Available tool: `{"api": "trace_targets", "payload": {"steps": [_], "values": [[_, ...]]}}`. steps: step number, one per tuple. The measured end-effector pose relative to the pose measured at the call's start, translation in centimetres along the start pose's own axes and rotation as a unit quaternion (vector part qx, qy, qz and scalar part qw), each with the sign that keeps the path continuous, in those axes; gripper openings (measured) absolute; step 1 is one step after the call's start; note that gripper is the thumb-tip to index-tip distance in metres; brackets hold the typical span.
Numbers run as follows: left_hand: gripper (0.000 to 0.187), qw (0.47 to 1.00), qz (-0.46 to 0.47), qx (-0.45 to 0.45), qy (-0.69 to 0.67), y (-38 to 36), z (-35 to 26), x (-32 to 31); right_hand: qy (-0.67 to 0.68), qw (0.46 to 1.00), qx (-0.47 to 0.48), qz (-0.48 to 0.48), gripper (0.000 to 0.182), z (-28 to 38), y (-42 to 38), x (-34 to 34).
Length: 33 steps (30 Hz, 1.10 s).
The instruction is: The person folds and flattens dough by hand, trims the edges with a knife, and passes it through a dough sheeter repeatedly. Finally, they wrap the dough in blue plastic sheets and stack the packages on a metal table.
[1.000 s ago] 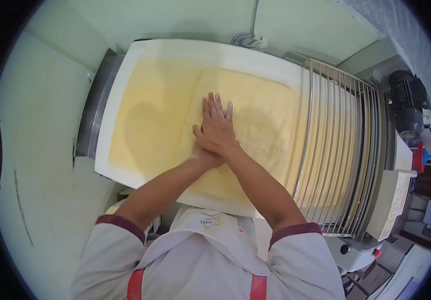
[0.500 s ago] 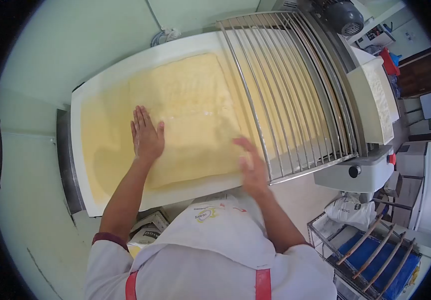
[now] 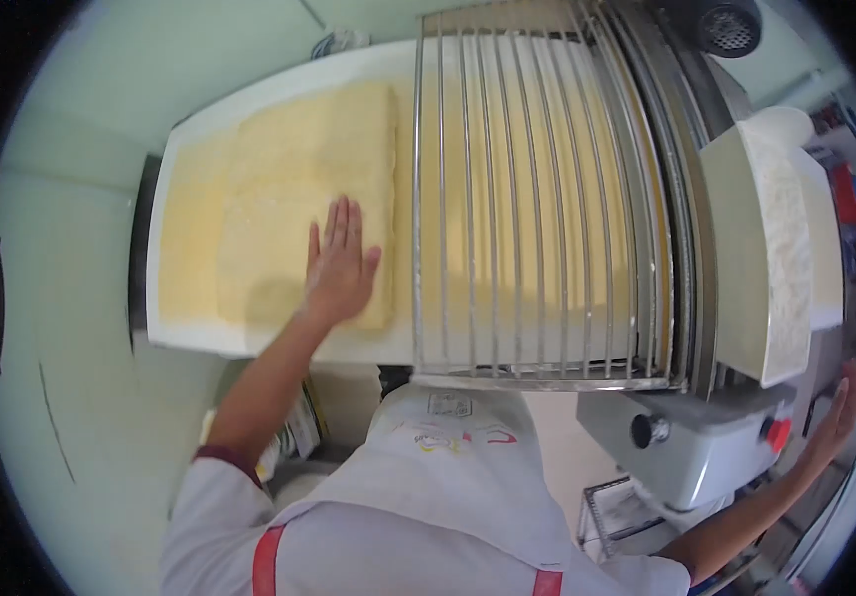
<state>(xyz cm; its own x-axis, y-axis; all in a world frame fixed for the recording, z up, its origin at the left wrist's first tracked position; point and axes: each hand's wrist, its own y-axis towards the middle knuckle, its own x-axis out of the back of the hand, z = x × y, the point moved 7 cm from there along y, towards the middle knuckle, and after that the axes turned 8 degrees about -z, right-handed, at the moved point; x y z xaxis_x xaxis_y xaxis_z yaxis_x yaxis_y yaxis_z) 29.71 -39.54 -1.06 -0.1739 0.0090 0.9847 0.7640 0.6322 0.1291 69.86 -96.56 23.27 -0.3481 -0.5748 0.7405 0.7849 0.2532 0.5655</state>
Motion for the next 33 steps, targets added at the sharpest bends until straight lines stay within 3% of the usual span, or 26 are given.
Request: {"api": "trace_targets", "payload": {"steps": [2,5,8,12,13,14,16,19,21,23,25,27,28,29,32,33], "values": [[0.070,1.000,0.009,0.009,0.012,0.1,-0.4,-0.1,0.135,0.958,-0.205,0.148,0.042,-8.0,-0.4,-3.8],[0.070,1.000,-0.017,0.008,0.020,-0.2,-0.7,-0.1,0.337,0.896,-0.206,0.204,0.039,-19.8,-3.6,-11.4],[0.069,0.992,-0.098,0.056,-0.058,-1.7,-0.8,0.5,0.532,0.791,-0.199,0.228,0.038,-15.6,-6.3,-14.4],[0.063,0.883,-0.321,0.183,-0.290,-10.6,-4.8,3.6,0.719,0.613,-0.105,0.309,0.041,-7.9,-7.3,-14.5],[0.062,0.856,-0.350,0.223,-0.310,-13.3,-6.1,4.1,0.677,0.669,-0.158,0.262,0.041,-6.0,-7.4,-13.9],[0.061,0.824,-0.378,0.264,-0.329,-16.3,-7.6,4.2,0.678,0.664,-0.173,0.263,0.040,-6.7,-7.5,-14.4],[0.062,0.811,-0.401,0.313,-0.289,-22.1,-10.5,3.2,0.678,0.656,-0.199,0.267,0.040,-7.2,-7.5,-14.8],[0.061,0.783,-0.404,0.390,-0.268,-30.3,-16.7,0.1,0.536,0.805,0.009,0.255,0.033,-0.9,-7.9,-9.8],[0.057,0.755,-0.396,0.419,-0.313,-34.5,-22.1,-2.7,0.360,0.907,0.049,0.213,0.032,-4.1,-6.9,-10.0],[0.051,0.719,-0.391,0.412,-0.400,-36.4,-27.9,-4.6,0.536,0.790,-0.184,0.233,0.035,-10.7,-7.4,-16.3],[0.035,0.727,-0.313,0.316,-0.523,-35.0,-34.9,-4.8,0.448,0.811,-0.034,0.376,0.039,-9.6,-6.2,-17.2],[0.026,0.757,-0.223,0.196,-0.582,-32.7,-43.5,-2.8,0.566,0.722,-0.123,0.379,0.040,-8.5,-6.6,-16.3],[0.028,0.774,-0.221,0.149,-0.575,-31.5,-46.9,-1.0,0.619,0.668,-0.164,0.379,0.041,-7.4,-7.3,-15.7],[0.032,0.789,-0.219,0.105,-0.565,-30.7,-50.2,0.1,0.630,0.651,-0.169,0.388,0.039,-7.4,-7.3,-15.8],[0.039,0.723,-0.189,0.252,-0.614,-30.3,-55.4,-8.5,0.651,0.613,-0.180,0.410,0.036,-7.0,-7.3,-16.0],[0.040,0.734,-0.288,0.289,-0.543,-30.4,-55.4,-8.3,0.655,0.601,-0.181,0.421,0.035,-6.8,-7.4,-16.2]]}}
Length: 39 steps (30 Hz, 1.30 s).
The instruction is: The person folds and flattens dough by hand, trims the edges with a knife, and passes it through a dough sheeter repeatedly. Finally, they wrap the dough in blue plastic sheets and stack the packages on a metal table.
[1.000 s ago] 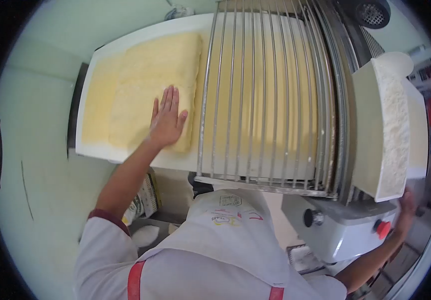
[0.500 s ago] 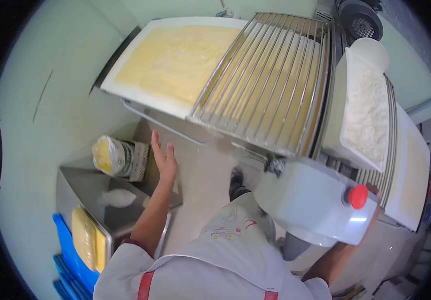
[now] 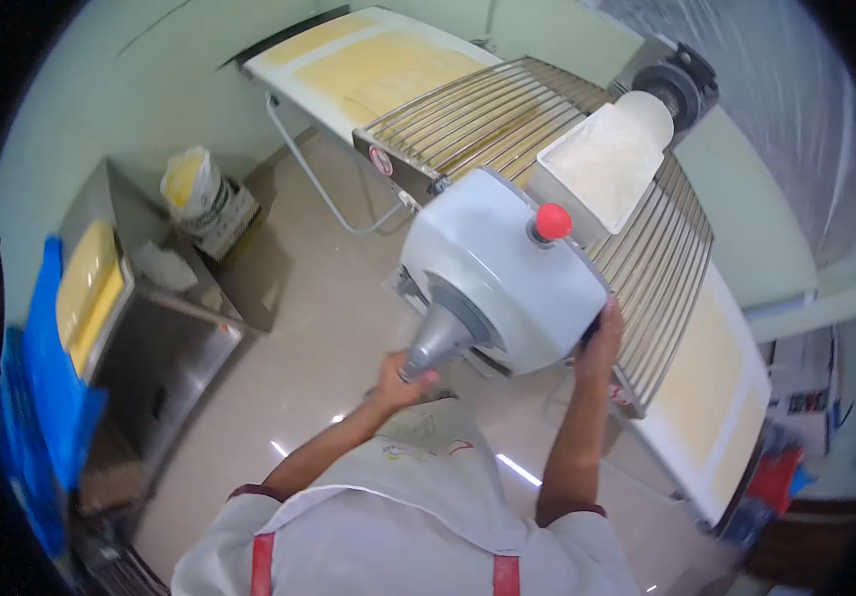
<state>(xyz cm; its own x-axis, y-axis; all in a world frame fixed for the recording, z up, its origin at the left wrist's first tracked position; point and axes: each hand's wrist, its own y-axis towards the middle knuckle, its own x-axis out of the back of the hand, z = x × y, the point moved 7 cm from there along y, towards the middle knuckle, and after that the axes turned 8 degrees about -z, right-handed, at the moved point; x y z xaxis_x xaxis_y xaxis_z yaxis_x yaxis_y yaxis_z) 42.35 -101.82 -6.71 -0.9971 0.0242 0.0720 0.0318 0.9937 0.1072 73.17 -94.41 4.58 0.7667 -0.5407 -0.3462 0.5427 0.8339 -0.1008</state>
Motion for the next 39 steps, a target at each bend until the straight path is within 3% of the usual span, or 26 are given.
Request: {"api": "trace_targets", "payload": {"steps": [3,6,9,13,14,16,18,20,23,26,29,32,37,39], "values": [[0.041,0.987,-0.102,0.112,-0.053,-1.1,-1.5,-1.1,-0.038,0.995,0.031,0.089,0.035,0.6,0.3,-0.6],[0.044,0.936,-0.182,0.224,-0.204,-3.6,-2.9,-4.3,-0.042,0.989,0.049,0.134,0.030,1.2,-0.1,-1.5],[0.048,0.868,-0.256,0.283,-0.316,-4.9,-5.0,-6.2,-0.073,0.972,0.085,0.207,0.026,1.1,0.6,-1.1],[0.050,0.854,-0.296,0.284,-0.321,-5.5,-5.1,-6.6,-0.207,0.941,0.134,0.231,0.028,3.0,-0.2,-1.2],[0.050,0.852,-0.303,0.284,-0.320,-5.6,-4.8,-6.6,-0.185,0.937,0.198,0.222,0.033,4.7,-1.4,-1.7],[0.050,0.851,-0.306,0.280,-0.322,-5.4,-4.5,-6.6,-0.243,0.796,0.499,0.241,0.037,9.3,-4.4,-2.9],[0.049,0.851,-0.304,0.275,-0.328,-5.4,-4.8,-6.6,-0.201,0.704,0.544,0.411,0.037,9.8,-6.7,-5.0],[0.049,0.861,-0.296,0.258,-0.324,-5.4,-4.9,-6.6,-0.244,0.599,0.579,0.497,0.037,10.5,-8.5,-8.0],[0.049,0.869,-0.294,0.243,-0.314,-5.3,-5.2,-6.4,-0.294,0.718,0.447,0.445,0.041,9.5,-2.4,-11.1],[0.049,0.867,-0.291,0.245,-0.322,-5.2,-5.3,-6.8,-0.437,0.747,0.374,0.332,0.047,8.9,-1.7,-9.4],[0.049,0.864,-0.286,0.245,-0.335,-5.2,-5.4,-6.6,-0.310,0.642,0.591,0.377,0.051,11.2,-7.1,-9.5],[0.045,0.862,-0.303,0.241,-0.328,-5.4,-5.7,-6.5,-0.314,0.551,0.506,0.585,0.053,8.4,-10.0,-13.2],[0.042,0.876,-0.356,0.197,-0.261,-5.6,-3.9,-6.1,-0.400,0.467,0.565,0.550,0.053,4.6,-10.1,-22.0],[0.038,0.882,-0.319,0.212,-0.275,-5.5,-4.6,-6.1,-0.459,0.448,0.542,0.543,0.052,3.0,-9.8,-25.5]]}}
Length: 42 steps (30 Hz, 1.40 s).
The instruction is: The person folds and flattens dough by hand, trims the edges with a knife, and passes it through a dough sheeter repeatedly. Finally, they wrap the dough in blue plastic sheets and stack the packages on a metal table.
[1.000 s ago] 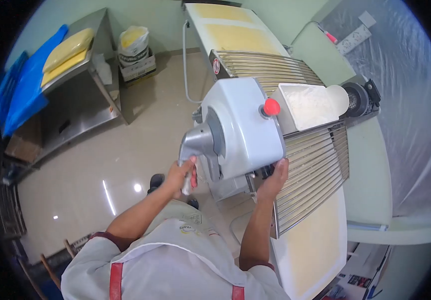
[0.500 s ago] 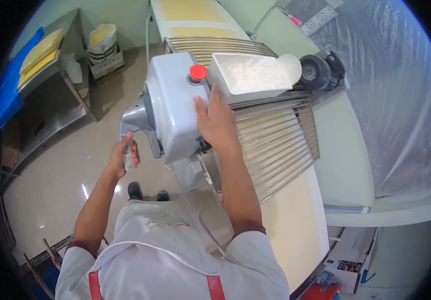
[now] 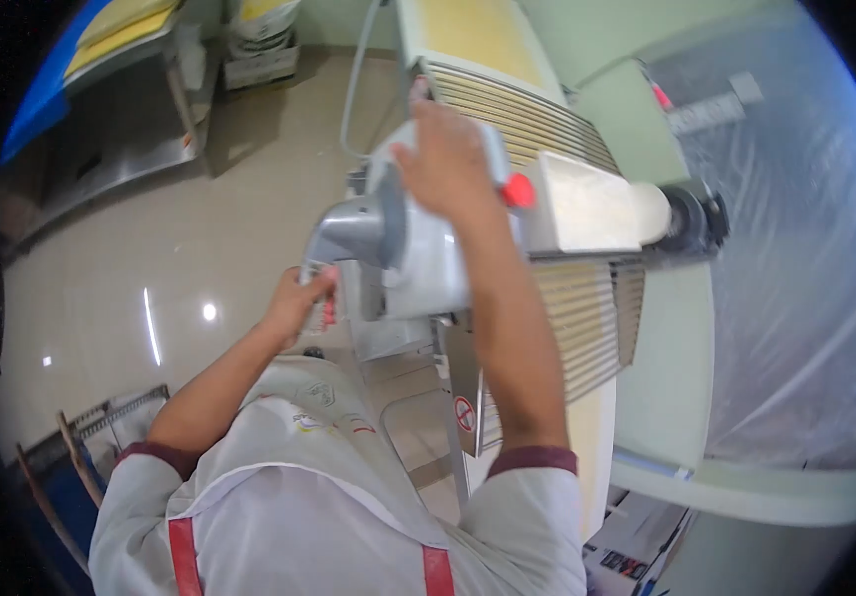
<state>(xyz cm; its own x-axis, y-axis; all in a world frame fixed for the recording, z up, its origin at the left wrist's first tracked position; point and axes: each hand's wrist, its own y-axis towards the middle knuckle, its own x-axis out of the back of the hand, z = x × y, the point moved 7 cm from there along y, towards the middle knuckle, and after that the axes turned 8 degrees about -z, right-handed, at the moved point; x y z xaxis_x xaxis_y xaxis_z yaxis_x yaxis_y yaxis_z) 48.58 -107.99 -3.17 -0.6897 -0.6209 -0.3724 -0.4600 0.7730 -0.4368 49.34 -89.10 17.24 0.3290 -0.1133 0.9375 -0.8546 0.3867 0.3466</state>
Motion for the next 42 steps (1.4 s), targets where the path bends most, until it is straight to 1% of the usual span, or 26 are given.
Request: {"api": "trace_targets", "payload": {"steps": [1,3,6,9,12,13,17,19,22,23,24,25,26,28,29,31,32,33,34,35,37,40,42], "values": [[0.038,1.000,-0.005,0.010,0.007,0.0,0.0,0.0,-0.025,0.998,-0.039,0.043,0.051,-0.7,1.6,-0.6],[0.038,0.999,0.000,0.032,0.009,0.1,0.0,-0.1,0.010,0.981,-0.161,0.104,0.047,-3.6,4.0,-2.4],[0.039,0.998,0.027,0.057,-0.001,-0.1,-1.0,-0.4,-0.065,0.936,-0.178,0.296,0.047,-7.8,7.7,-7.3],[0.040,0.997,0.043,0.067,0.004,-0.1,-1.0,-0.2,-0.013,0.898,-0.243,0.368,0.041,-8.8,7.8,-8.2],[0.041,0.996,0.046,0.076,0.015,-0.1,-0.8,-0.2,0.015,0.884,-0.315,0.344,0.043,-8.2,6.9,-7.3],[0.041,0.996,0.044,0.079,0.017,0.0,-0.7,-0.2,0.014,0.885,-0.324,0.335,0.042,-8.1,6.9,-7.1],[0.044,0.993,0.043,0.081,0.070,-0.1,-1.8,0.3,0.005,0.894,-0.284,0.346,0.043,-8.2,7.0,-7.3],[0.045,0.994,0.065,0.029,0.084,1.4,-1.1,0.5,-0.024,0.897,-0.269,0.351,0.044,-8.1,7.3,-7.1],[0.045,0.989,0.110,-0.036,0.096,3.6,-0.7,1.1,-0.042,0.902,-0.273,0.331,0.047,-7.6,7.7,-6.7],[0.046,0.986,0.126,-0.056,0.098,3.7,-0.6,1.0,-0.028,0.924,-0.247,0.292,0.047,-8.4,7.9,-7.0],[0.045,0.987,0.123,-0.056,0.084,3.6,-0.7,1.2,-0.013,0.942,-0.220,0.251,0.048,-10.3,7.8,-7.9],[0.045,0.988,0.121,-0.058,0.071,3.3,-1.0,1.3,0.004,0.959,-0.194,0.207,0.048,-9.9,8.3,-7.6],[0.045,0.989,0.120,-0.061,0.060,3.2,-1.4,1.3,0.004,0.964,-0.193,0.184,0.048,-10.1,8.5,-6.9],[0.045,0.990,0.090,-0.064,0.082,3.0,-1.9,1.6,0.001,0.971,-0.198,0.135,0.048,-6.7,8.2,-4.5],[0.045,0.990,0.081,-0.065,0.094,2.9,-2.0,1.4,0.018,0.981,-0.171,0.093,0.045,-7.4,8.0,-4.6],[0.043,0.987,0.071,-0.127,0.071,3.4,-2.5,0.8,0.097,0.978,-0.172,0.063,0.042,-5.8,6.6,-3.6],[0.041,0.983,0.070,-0.157,0.059,3.6,-2.7,0.4,0.084,0.982,-0.164,0.035,0.040,-4.5,5.5,-2.7],[0.040,0.985,0.071,-0.137,0.078,3.7,-2.7,0.2,0.079,0.985,-0.153,0.031,0.042,-3.5,4.2,-2.1],[0.039,0.986,0.070,-0.116,0.097,3.5,-3.0,0.2,0.059,0.993,-0.104,-0.003,0.046,-2.2,2.8,-1.2],[0.037,0.986,0.067,-0.096,0.117,3.5,-3.2,0.0,0.066,0.995,-0.069,-0.016,0.048,-1.4,1.4,-0.8],[0.036,0.988,0.048,-0.105,0.105,3.1,-3.4,-0.3,0.028,0.993,0.018,-0.116,0.045,0.6,-2.2,1.0],[0.037,0.987,0.018,-0.107,0.115,3.0,-3.1,-0.2,0.127,0.978,-0.025,-0.165,0.042,1.3,-8.0,4.1],[0.038,0.986,0.002,-0.112,0.126,3.0,-3.0,-0.2,0.112,0.978,-0.061,-0.167,0.042,1.7,-11.5,5.9]]}}
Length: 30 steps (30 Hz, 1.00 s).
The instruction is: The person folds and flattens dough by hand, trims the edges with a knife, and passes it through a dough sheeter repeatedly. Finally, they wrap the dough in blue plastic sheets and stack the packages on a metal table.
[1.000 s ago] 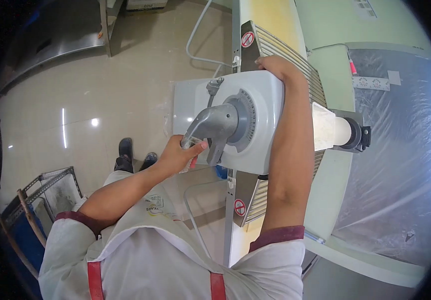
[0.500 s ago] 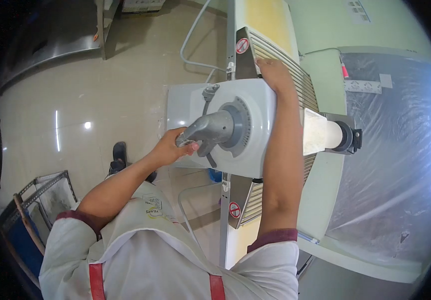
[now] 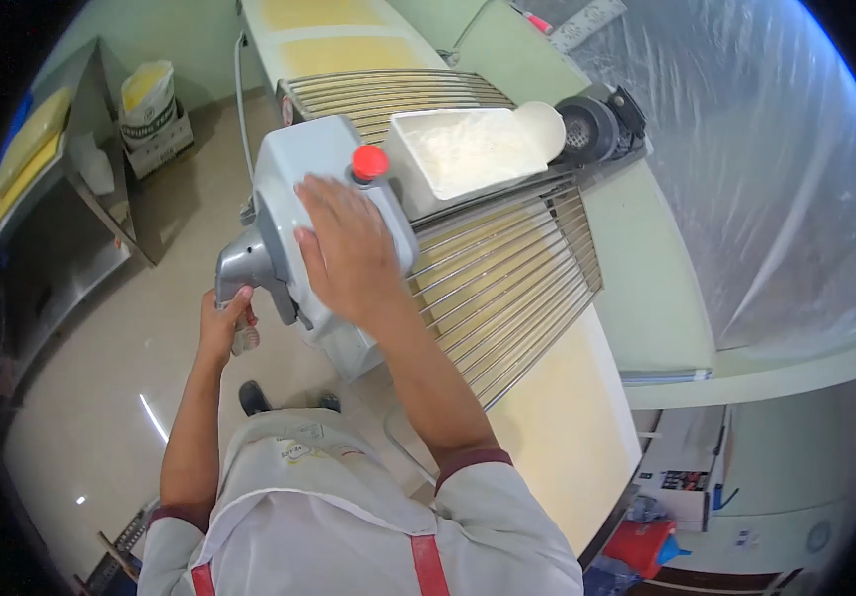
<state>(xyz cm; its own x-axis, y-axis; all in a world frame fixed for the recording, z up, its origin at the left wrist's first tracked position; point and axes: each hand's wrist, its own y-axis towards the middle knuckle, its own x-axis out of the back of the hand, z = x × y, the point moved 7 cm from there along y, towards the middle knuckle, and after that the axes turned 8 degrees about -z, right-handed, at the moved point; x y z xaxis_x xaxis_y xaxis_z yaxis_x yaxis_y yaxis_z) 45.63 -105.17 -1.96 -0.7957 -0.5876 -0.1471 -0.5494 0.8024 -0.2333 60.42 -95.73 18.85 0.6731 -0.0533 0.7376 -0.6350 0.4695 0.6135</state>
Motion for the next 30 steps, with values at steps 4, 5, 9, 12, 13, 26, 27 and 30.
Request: {"api": "trace_targets", "payload": {"steps": [4,5,9,12,13,26,27,30], "values": [[0.040,0.999,-0.025,-0.014,0.018,-0.1,0.0,0.0,-0.059,0.996,-0.046,-0.048,0.047,-1.9,-5.9,2.9],[0.041,0.999,-0.032,-0.015,0.022,-0.1,0.0,0.1,-0.011,0.995,-0.060,-0.083,0.048,-2.8,-7.0,3.1],[0.043,0.999,-0.038,-0.020,0.023,-0.1,0.1,0.1,0.199,0.942,-0.154,-0.219,0.047,-5.6,-9.4,2.7],[0.043,0.999,-0.038,-0.015,0.026,-0.1,0.0,0.1,0.311,0.872,-0.247,-0.285,0.049,-7.7,-10.7,0.9],[0.043,0.999,-0.035,-0.016,0.024,0.0,0.2,0.2,0.323,0.861,-0.269,-0.287,0.050,-8.5,-11.2,0.5],[0.036,0.998,0.032,0.042,0.040,-0.5,1.7,0.7,0.364,0.743,-0.412,-0.381,0.043,-11.6,-14.4,-1.9],[0.035,0.995,0.028,0.066,0.067,-0.6,1.4,0.9,0.359,0.753,-0.400,-0.379,0.045,-11.0,-13.8,-1.6],[0.031,0.990,0.023,-0.017,0.137,0.6,0.7,1.6,0.344,0.739,-0.408,-0.411,0.047,-10.3,-13.3,-1.5]]}}
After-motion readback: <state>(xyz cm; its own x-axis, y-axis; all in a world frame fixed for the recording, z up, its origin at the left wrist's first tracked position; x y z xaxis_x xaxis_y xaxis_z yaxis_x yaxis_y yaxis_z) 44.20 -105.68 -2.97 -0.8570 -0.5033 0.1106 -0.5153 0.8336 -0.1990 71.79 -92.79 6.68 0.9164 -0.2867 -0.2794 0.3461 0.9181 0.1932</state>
